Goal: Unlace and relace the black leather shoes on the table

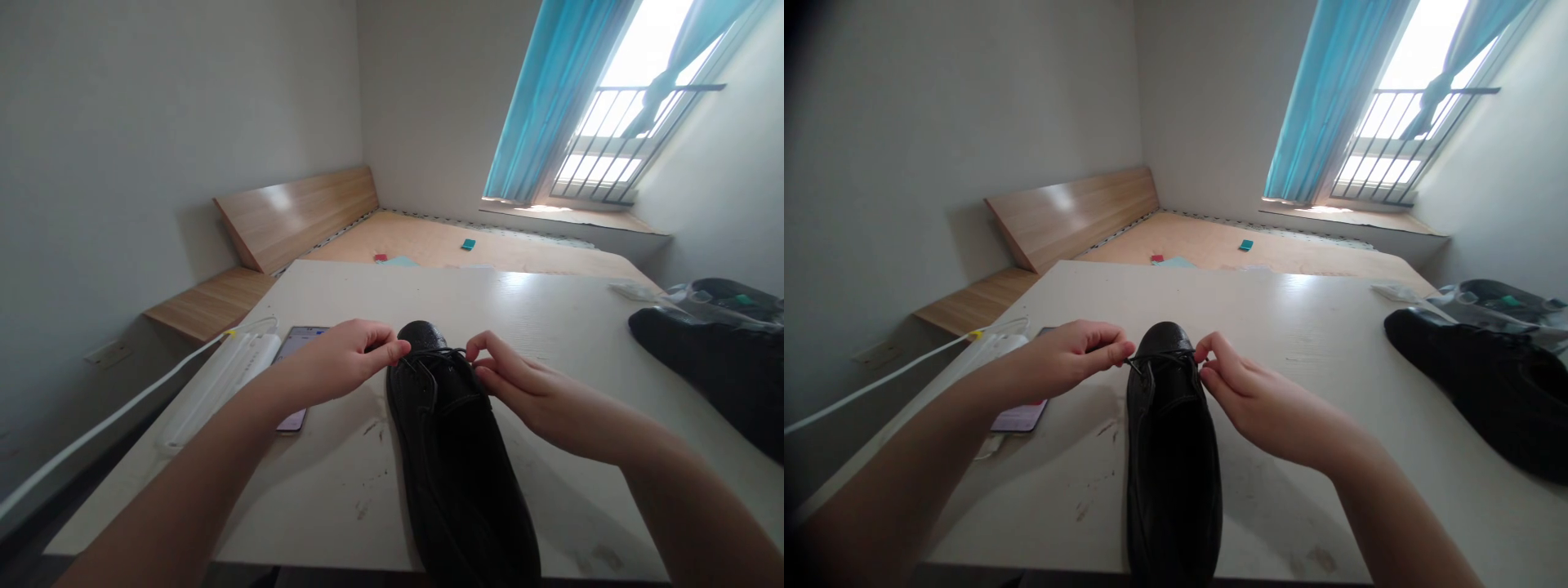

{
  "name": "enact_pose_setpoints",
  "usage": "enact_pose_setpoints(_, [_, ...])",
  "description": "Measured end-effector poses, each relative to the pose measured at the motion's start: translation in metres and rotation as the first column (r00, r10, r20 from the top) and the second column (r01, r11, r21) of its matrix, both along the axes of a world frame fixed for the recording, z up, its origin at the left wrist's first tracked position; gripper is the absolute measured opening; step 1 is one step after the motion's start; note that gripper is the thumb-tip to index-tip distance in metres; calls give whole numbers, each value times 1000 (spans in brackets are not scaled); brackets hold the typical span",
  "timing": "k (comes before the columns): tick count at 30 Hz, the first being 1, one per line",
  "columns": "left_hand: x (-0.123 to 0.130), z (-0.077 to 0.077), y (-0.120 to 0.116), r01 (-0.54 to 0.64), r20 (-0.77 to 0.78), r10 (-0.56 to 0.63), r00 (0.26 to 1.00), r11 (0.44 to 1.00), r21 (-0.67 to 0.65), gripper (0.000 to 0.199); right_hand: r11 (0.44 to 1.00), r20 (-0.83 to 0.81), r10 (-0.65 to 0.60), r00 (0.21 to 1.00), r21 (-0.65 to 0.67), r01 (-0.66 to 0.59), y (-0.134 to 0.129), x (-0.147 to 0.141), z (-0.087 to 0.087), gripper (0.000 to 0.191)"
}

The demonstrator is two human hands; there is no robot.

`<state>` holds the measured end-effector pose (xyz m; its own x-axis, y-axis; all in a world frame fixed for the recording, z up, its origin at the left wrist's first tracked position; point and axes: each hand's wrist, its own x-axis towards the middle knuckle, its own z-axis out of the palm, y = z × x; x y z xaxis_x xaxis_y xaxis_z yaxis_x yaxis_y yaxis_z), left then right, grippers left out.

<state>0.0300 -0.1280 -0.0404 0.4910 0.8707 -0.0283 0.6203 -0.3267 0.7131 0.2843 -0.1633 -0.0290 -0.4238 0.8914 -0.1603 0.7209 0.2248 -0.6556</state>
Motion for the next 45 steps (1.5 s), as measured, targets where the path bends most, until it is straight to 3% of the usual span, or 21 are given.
enact_pose_setpoints(4, [-3,2,-4,44,-56,-52,997,989,-139,40,999,64,-37,997,-37,39,-7,-8,8,29])
enact_pose_setpoints(8, [0,6,-9,67,-122,-90,989,981,-180,44,994,93,-51,994,99,42,-10,-12,6,16])
enact_pose_setpoints(14, [3,5,-9,178,-126,-195,973,975,-131,42,966,222,-40,974,256,-18,-15,-22,1,18])
enact_pose_setpoints(21, [9,-4,-9,161,-105,-165,981,986,-52,37,901,332,-16,943,414,-131,-18,-21,-6,25])
enact_pose_setpoints(25, [15,-9,-8,131,-60,-133,989,991,-32,36,874,356,-47,933,467,-134,-18,-22,-8,25])
enact_pose_setpoints(29, [17,-14,-7,71,64,-68,996,997,-40,29,890,344,-39,938,440,-124,-17,-23,-6,23])
enact_pose_setpoints(33, [19,-15,-10,134,171,-115,979,986,-104,16,931,359,-33,933,350,-102,-16,-23,-4,23])
enact_pose_setpoints(39, [21,-10,-14,201,67,-203,977,979,30,20,936,379,-97,920,350,-45,-15,-24,-7,18])
enact_pose_setpoints(45, [20,-7,-14,199,95,-196,976,980,-22,16,958,409,-115,905,288,-9,-12,-28,2,16])
